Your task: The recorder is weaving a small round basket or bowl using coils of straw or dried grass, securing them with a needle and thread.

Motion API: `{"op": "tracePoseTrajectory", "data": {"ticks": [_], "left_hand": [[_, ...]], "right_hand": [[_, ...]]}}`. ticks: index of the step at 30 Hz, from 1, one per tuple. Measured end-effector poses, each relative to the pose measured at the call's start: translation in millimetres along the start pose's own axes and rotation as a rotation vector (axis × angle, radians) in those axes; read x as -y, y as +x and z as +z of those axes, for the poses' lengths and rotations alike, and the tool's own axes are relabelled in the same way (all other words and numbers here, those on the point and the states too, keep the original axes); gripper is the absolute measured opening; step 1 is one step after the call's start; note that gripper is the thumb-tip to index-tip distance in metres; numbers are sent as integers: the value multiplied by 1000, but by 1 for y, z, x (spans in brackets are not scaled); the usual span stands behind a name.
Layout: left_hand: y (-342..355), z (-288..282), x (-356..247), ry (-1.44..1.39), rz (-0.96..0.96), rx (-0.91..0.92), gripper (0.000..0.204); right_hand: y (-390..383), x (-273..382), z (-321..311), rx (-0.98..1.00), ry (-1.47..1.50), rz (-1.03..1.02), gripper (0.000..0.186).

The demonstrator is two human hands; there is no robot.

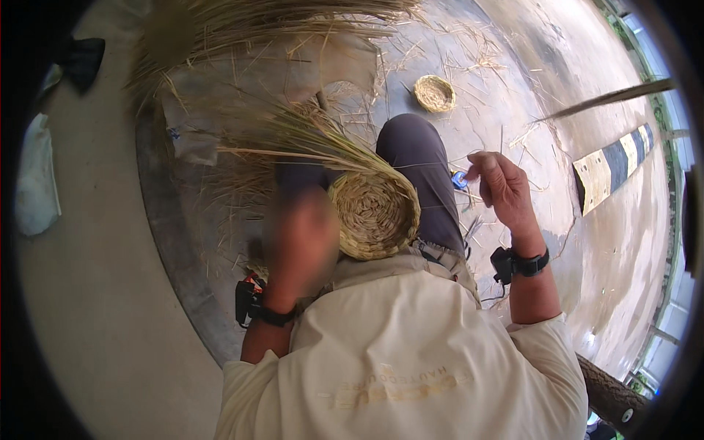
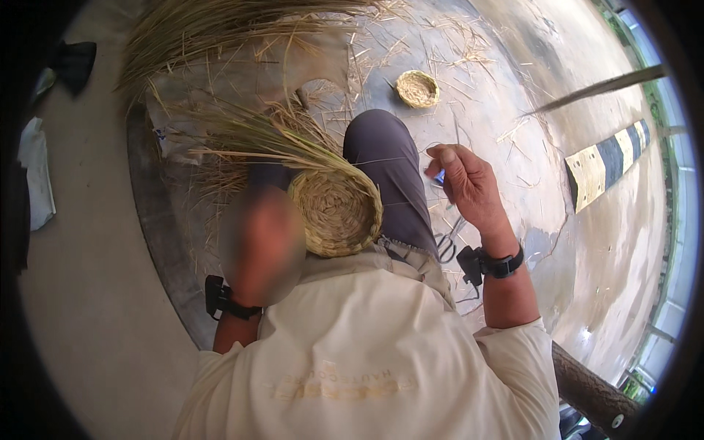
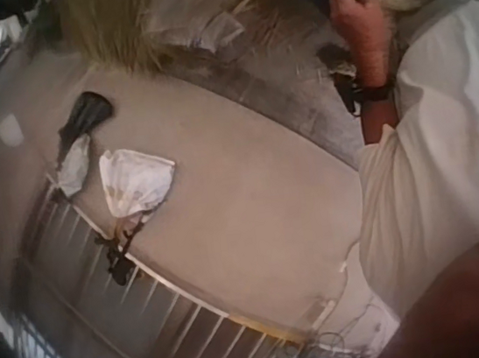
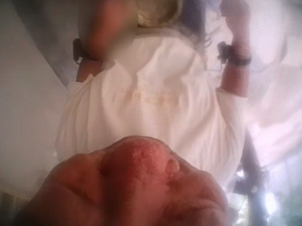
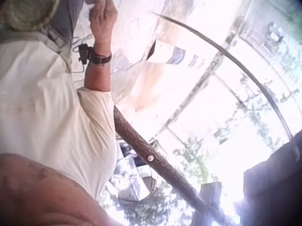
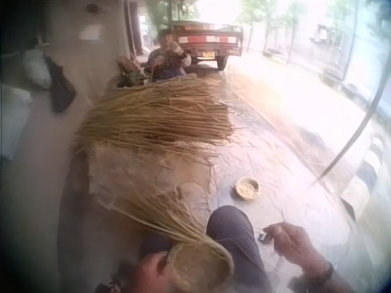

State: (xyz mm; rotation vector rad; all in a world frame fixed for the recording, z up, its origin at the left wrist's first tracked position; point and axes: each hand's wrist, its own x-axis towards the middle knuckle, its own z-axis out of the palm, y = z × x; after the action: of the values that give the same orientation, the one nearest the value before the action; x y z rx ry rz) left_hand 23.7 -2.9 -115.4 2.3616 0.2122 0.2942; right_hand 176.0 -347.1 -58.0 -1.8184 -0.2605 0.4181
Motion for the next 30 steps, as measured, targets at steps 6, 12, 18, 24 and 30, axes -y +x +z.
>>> {"op": "tracePoseTrajectory", "data": {"ticks": [6, 12, 18, 24, 30], "left_hand": [[-2, -6, -2, -148, -205, 96, 40], [-8, -15, -11, -68, -168, 94, 45], [-9, -11, -8, -20, -125, 81, 48], [-7, -14, -9, 29, -149, 153, 51], [-10, -13, -6, -4, -95, 119, 50]], "right_hand": [[-13, 18, -31, -177, -317, -206, 42], [-21, 53, -44, -153, -529, -206, 26], [-23, 30, 50, 330, -334, -301, 27], [-1, -6, 120, 424, -714, -315, 9], [11, 1, 125, 501, -849, -268, 13]]}}
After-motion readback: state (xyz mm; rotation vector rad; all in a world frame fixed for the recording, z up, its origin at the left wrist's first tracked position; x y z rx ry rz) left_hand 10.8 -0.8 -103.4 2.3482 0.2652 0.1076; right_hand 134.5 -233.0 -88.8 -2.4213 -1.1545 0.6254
